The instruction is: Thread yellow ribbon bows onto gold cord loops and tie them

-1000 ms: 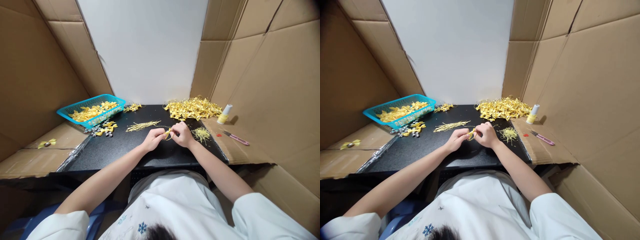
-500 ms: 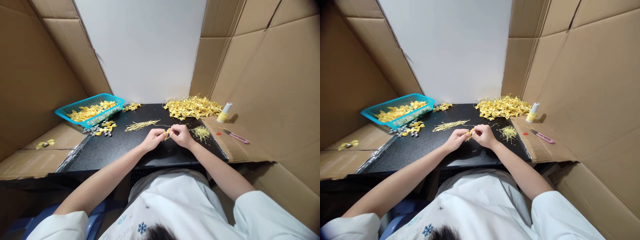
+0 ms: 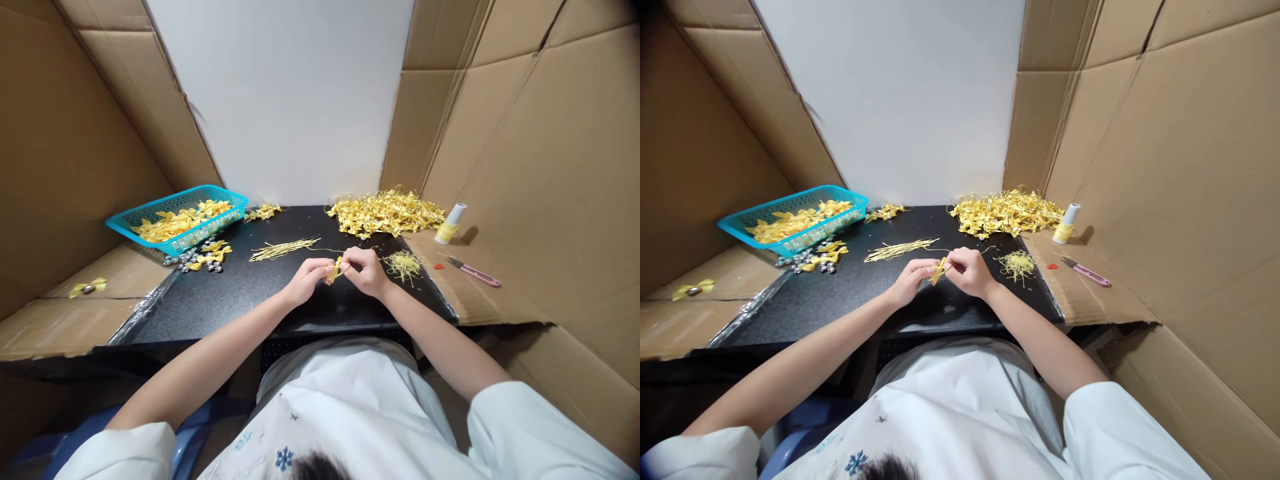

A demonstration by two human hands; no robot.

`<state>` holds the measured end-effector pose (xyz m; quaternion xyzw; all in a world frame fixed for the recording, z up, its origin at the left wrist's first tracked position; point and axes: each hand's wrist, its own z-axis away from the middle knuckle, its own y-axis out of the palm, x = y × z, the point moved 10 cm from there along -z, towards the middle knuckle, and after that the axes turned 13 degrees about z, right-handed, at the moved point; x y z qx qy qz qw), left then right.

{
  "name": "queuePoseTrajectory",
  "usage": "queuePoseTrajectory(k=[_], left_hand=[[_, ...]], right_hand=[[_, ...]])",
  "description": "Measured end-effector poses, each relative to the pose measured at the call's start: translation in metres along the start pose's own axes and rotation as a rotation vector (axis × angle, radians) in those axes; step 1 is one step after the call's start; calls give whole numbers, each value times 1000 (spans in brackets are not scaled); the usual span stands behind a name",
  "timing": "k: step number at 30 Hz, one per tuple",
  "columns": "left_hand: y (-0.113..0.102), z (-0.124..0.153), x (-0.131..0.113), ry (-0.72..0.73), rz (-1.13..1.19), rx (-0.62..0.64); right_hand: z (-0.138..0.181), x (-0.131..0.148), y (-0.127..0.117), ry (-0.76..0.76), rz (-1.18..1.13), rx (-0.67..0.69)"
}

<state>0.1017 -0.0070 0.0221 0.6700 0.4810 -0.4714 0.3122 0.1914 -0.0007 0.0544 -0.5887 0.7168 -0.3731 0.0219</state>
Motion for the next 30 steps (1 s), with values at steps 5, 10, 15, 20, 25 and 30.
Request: queuePoseTrajectory(k=[5,10,15,20,25,30], left_hand=[[-2,1,-1,10,-39,-3],[-11,3,-2,98,-24,-84],[-15,3,2,96,92,-112],[-11,6,4,-27,99,-143],[15,27,17,-222,204,-142],[36,49,17,-287,347,-224]], right_hand=[[2,11,-1,-108,143,-7],[5,14,-2,-139,184,-27],[0,14,-3,-109,215,-45],[17,-28,-27,161,348,148],[103,-98,-175,522,870,-152],[170,-150,-234,894,1089,89]])
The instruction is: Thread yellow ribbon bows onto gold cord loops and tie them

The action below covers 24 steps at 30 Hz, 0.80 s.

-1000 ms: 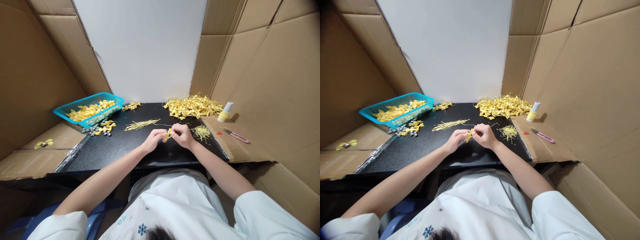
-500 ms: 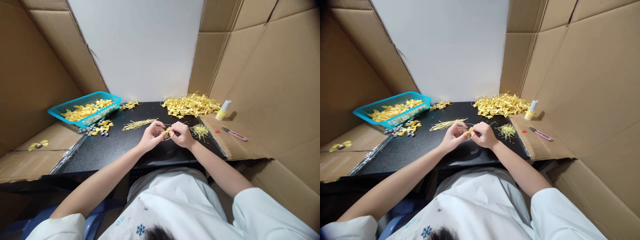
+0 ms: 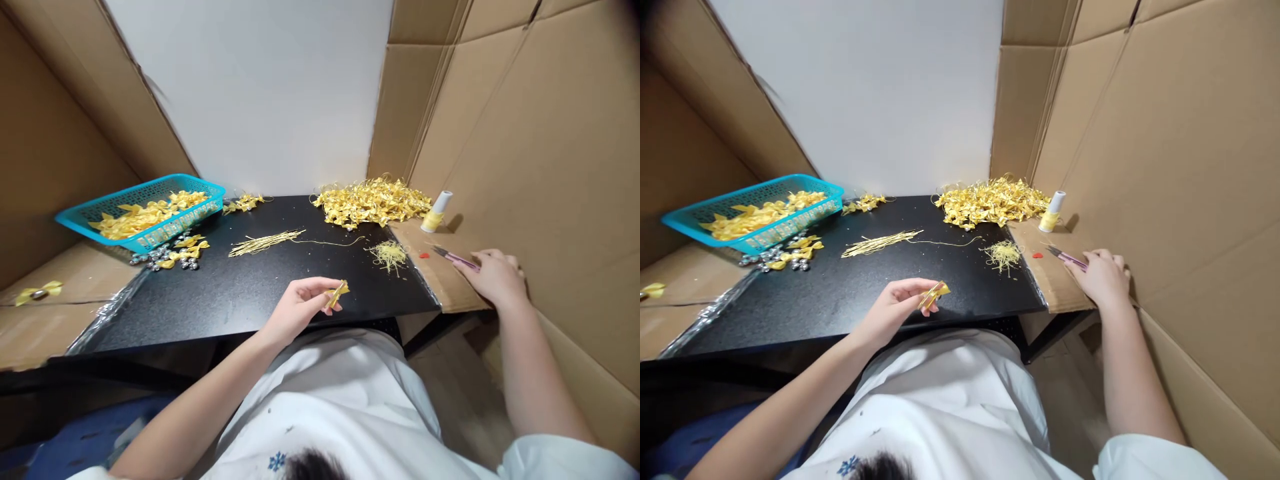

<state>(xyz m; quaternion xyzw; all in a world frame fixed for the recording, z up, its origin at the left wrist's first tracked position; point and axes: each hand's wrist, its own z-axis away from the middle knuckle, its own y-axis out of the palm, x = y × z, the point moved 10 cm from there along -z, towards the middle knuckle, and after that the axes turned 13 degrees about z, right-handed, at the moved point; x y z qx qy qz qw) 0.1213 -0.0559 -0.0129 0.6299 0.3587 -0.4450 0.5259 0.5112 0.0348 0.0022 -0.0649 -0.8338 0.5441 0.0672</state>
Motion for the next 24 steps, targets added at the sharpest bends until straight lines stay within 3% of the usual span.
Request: queuePoseTrajectory(k=[3,8,12,15,19,22,24], left_hand=[[10,10,-1,-10,102,-18],[25,20,-1,-66,269,30],[33,27,0,-97,313,86],[34,30,-5,-60,340,89],[34,34,-11,4,264,90],[33,38,-19,82,145,98],[32,41,-25,137,60,96]], right_hand=[[1,9,5,-78,13,86],[-6,21,4,-119,-65,96],[-3,29,-20,-5,-284,14],[13,63,-50,-59,-463,-31],[50,129,-81,-329,-725,121],[87,169,-108,-602,-738,203],[104,183,-128,-728,-707,174]])
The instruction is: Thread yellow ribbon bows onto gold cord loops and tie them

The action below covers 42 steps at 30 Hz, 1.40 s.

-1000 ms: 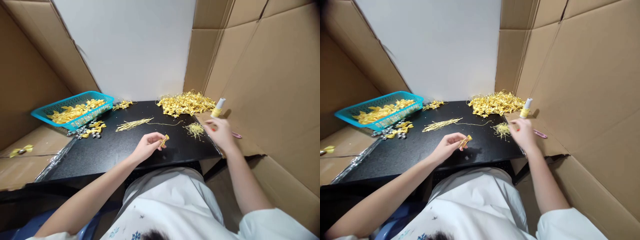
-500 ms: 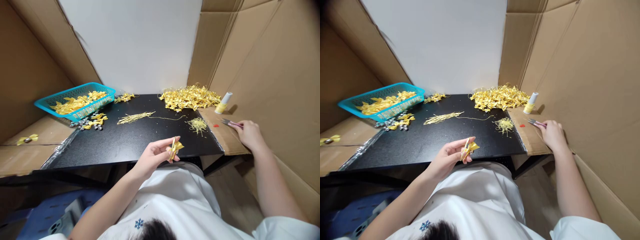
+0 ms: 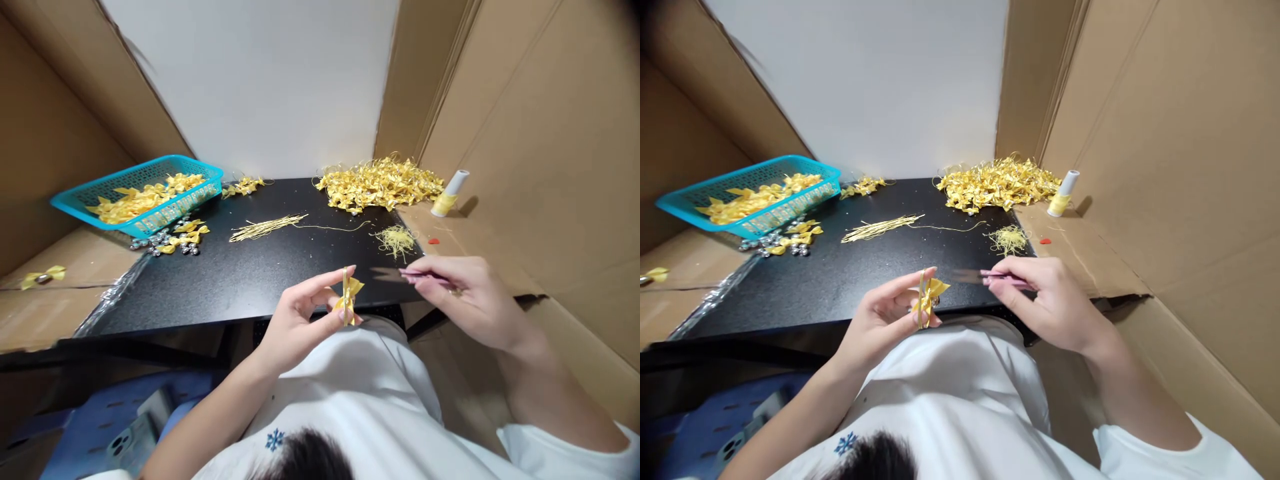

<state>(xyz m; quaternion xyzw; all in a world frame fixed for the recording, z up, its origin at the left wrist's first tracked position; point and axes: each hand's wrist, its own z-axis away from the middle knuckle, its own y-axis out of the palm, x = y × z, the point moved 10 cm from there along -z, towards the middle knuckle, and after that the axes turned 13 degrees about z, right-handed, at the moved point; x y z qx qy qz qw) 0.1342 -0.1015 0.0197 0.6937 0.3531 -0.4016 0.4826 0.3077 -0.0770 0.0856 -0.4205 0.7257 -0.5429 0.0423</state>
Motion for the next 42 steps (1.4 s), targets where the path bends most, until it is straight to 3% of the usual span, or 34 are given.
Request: queuePoseTrajectory(k=[5,14,30,42], left_hand=[[3,3,-14,119,-239,23],[23,8,-41,278,-631,93],[31,2,-38,155,-702,158],[21,-3,-24,12,-759,177]], right_hand=[[-4,41,-7,-186,169,17],[-9,49,4,-256,235,117],[-14,46,10,-263,269,137],[-19,48,11,-302,357,112]])
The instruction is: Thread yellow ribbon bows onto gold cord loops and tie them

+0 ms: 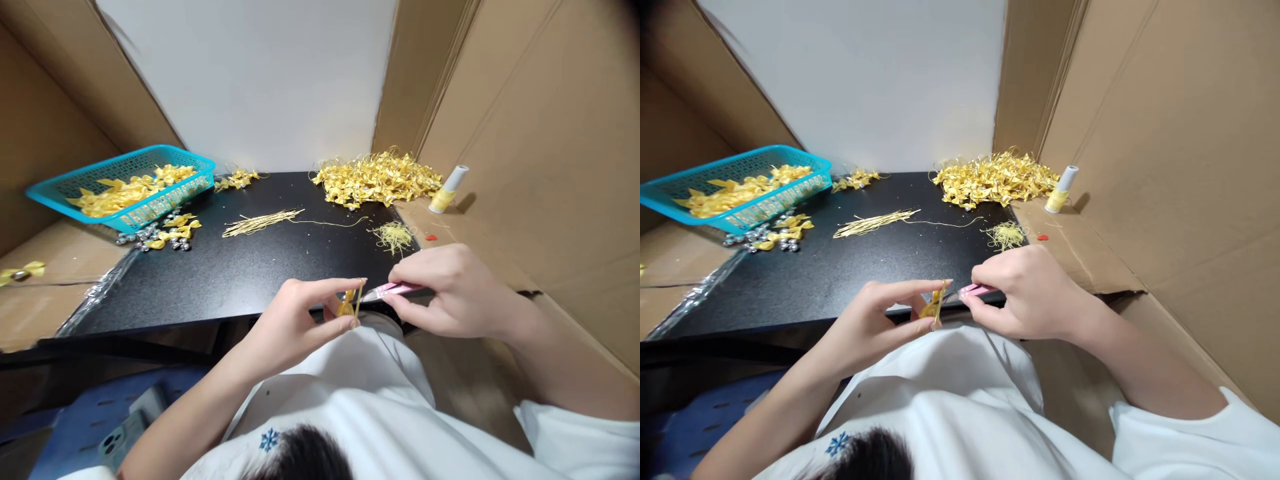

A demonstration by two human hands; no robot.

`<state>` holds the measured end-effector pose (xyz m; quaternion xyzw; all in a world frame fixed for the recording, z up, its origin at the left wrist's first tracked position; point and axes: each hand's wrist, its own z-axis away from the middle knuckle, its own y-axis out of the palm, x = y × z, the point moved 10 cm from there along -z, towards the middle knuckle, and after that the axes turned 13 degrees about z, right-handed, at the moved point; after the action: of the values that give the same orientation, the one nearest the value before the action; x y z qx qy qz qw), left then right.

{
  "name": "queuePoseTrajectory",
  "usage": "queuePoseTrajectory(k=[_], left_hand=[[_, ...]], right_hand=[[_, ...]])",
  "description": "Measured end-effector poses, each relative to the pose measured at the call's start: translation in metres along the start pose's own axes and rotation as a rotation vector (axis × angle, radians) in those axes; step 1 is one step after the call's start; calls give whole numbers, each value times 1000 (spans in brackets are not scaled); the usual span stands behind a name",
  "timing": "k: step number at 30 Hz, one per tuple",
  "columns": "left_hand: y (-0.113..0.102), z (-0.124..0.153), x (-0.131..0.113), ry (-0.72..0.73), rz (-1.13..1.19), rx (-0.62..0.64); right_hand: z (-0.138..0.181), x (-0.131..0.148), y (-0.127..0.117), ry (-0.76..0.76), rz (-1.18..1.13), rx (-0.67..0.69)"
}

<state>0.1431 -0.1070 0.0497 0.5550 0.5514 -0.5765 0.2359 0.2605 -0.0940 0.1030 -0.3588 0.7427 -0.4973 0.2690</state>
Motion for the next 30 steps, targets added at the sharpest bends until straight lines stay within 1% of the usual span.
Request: queuePoseTrajectory(k=[3,6,8,12,16,19,24,27,30], left_hand=[[-3,-1,4,8,23,-20],[-6,-1,7,29,50,-50],[-7,-1,7,44,70,-64],[-5,-2,4,70,76,-63],[-4,-2,1,81,38,-30],[-3,-2,-1,81,13,1],[-4,-3,-3,68,-22,15],[-2,-4,-2,43,-18,40],[1,-5,-2,23,9,64]], right_hand=[[8,-16,1,71,-34,-23],[21,-32,7,157,-82,0],[26,-34,11,173,-117,11],[22,-20,12,91,-157,-12],[11,-8,12,23,-139,-13],[7,-7,13,6,-129,-1],[9,-9,9,-15,-111,11],[9,-9,8,-13,-111,9],[7,-7,12,-32,-128,33]])
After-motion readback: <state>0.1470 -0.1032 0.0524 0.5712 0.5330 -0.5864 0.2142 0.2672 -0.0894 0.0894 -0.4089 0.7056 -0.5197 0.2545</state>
